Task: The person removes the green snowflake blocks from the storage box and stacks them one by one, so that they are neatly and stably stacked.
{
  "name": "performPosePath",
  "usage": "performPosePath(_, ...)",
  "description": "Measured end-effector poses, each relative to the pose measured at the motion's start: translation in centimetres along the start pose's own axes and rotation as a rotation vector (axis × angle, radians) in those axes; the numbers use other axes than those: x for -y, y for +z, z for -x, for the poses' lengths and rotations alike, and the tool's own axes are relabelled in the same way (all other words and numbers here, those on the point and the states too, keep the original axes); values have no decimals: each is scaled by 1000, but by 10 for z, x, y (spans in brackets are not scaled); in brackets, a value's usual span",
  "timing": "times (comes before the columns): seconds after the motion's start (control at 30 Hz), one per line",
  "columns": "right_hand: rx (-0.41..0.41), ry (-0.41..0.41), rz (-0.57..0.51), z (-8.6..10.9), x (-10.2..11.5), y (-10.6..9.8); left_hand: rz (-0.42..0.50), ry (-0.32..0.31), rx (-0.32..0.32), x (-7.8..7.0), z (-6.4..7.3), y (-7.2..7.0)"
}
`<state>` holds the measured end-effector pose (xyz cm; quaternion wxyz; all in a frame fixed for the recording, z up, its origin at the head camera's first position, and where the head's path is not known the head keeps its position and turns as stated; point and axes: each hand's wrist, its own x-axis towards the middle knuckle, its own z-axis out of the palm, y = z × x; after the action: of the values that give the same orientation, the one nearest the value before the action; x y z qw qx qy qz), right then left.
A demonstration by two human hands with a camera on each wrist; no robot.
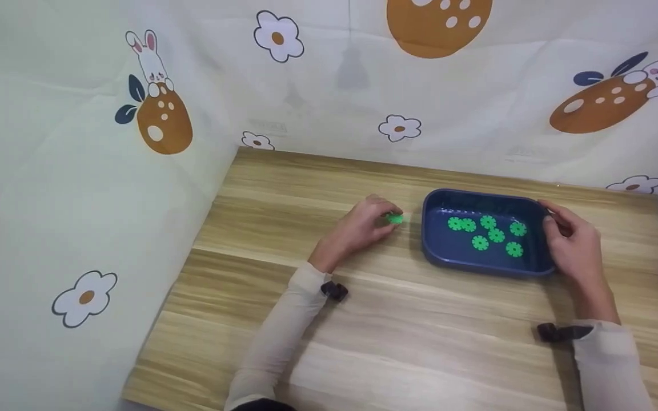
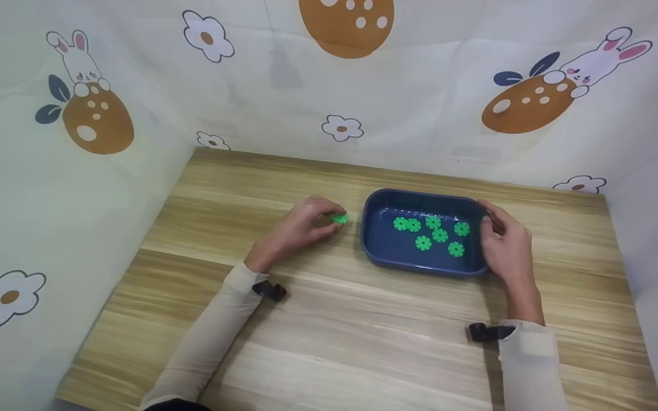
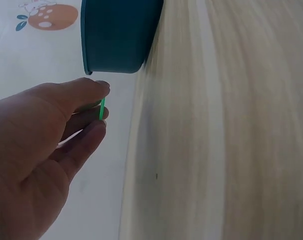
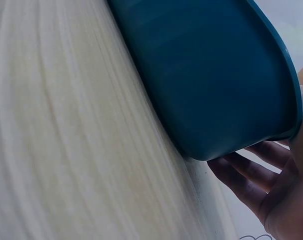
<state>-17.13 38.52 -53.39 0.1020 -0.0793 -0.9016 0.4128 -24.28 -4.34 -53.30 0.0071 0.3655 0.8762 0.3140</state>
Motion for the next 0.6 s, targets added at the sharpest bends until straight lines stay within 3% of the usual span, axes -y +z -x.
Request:
performPosePath(0.3,-27,-44,-17,1,0,2,-5,-12,105,7,-2,6)
performPosePath(0.6,-62,-100,-32,1,-1,4,-5,-2,118,10,0,7)
